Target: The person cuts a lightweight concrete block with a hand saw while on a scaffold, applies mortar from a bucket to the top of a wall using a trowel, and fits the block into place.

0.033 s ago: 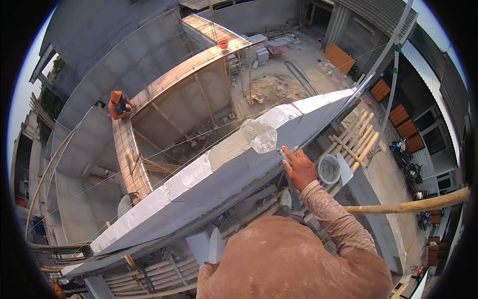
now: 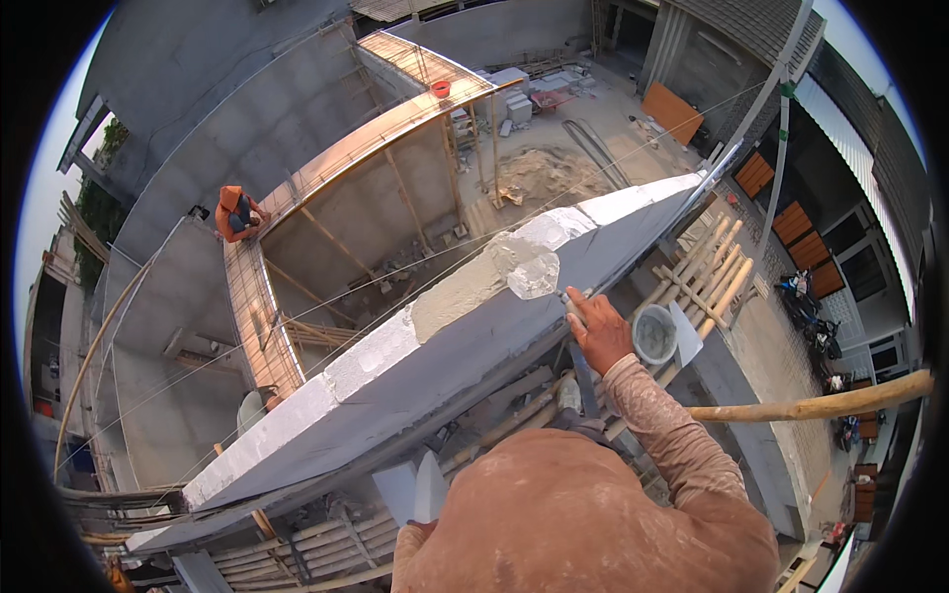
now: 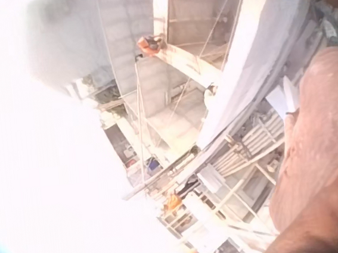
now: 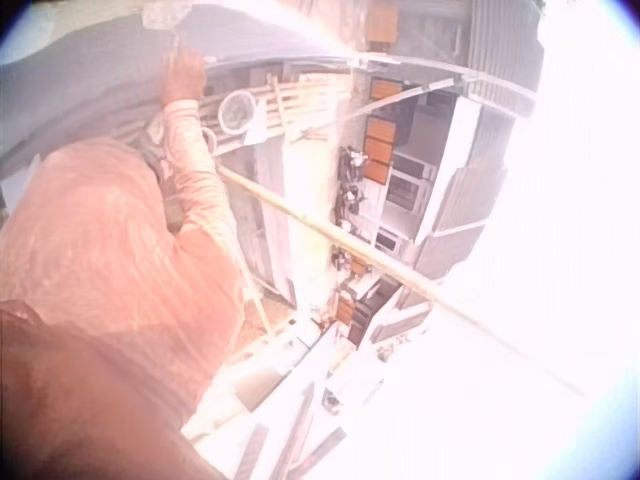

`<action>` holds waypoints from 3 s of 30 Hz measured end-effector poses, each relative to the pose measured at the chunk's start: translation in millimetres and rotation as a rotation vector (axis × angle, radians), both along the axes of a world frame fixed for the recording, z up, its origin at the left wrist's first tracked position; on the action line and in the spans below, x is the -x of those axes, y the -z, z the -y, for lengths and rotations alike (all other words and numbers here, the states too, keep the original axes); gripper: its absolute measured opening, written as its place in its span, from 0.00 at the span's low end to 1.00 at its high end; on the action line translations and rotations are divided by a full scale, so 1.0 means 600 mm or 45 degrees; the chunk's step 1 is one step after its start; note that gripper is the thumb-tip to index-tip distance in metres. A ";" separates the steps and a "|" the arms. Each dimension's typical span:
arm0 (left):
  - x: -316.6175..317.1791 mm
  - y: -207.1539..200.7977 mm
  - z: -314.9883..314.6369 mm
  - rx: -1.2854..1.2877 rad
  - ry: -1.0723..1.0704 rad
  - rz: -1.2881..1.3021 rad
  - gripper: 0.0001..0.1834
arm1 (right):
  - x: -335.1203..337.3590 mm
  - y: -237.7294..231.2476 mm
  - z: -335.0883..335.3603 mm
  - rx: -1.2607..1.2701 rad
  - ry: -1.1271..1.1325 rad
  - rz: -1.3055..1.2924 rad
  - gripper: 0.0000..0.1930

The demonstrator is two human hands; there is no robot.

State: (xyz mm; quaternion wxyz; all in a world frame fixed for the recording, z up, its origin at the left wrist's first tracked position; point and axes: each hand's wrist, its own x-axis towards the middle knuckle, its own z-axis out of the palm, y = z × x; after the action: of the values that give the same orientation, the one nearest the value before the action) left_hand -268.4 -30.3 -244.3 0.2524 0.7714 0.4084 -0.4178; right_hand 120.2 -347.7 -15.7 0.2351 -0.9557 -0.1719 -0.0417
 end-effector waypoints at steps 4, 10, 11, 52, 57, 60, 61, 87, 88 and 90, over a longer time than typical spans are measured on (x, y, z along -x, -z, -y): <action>-0.034 -0.011 -0.011 -0.022 0.074 0.013 0.67 | -0.077 0.068 0.083 -0.168 0.191 -0.096 0.26; -0.068 -0.048 -0.046 -0.102 0.180 -0.007 0.67 | -0.043 0.088 0.148 -0.430 0.312 -0.188 0.22; -0.084 -0.052 -0.045 -0.108 0.209 -0.009 0.67 | -0.030 0.106 0.176 -0.503 0.320 -0.166 0.22; -0.167 0.003 0.023 -0.171 0.435 0.040 0.64 | 0.022 0.483 0.589 -1.641 1.161 -1.100 0.26; -0.104 -0.026 -0.019 -0.378 0.207 0.103 0.59 | 0.080 0.265 0.398 -1.727 0.591 -1.137 0.27; -0.111 -0.048 -0.013 -0.215 -0.051 -0.125 0.65 | 0.111 0.156 0.287 -1.592 0.288 -1.103 0.27; -0.074 -0.039 -0.023 -0.259 -0.080 -0.113 0.65 | 0.118 0.125 0.237 -1.533 0.208 -1.072 0.26; 0.006 -0.038 0.006 0.020 -0.018 -0.072 0.50 | 0.118 0.004 -0.138 0.058 -0.383 0.138 0.37; 0.011 -0.044 0.001 0.000 -0.013 -0.079 0.50 | 0.108 0.007 -0.126 0.037 -0.331 0.132 0.37; 0.011 -0.053 -0.014 -0.036 -0.009 -0.091 0.49 | 0.084 0.020 -0.088 -0.007 -0.234 0.111 0.37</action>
State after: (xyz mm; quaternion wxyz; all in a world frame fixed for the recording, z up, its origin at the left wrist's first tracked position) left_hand -275.2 -21.8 -212.4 0.2283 0.7580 0.4257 -0.4383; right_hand 69.9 -295.0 -27.8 0.2327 -0.9326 -0.2688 -0.0621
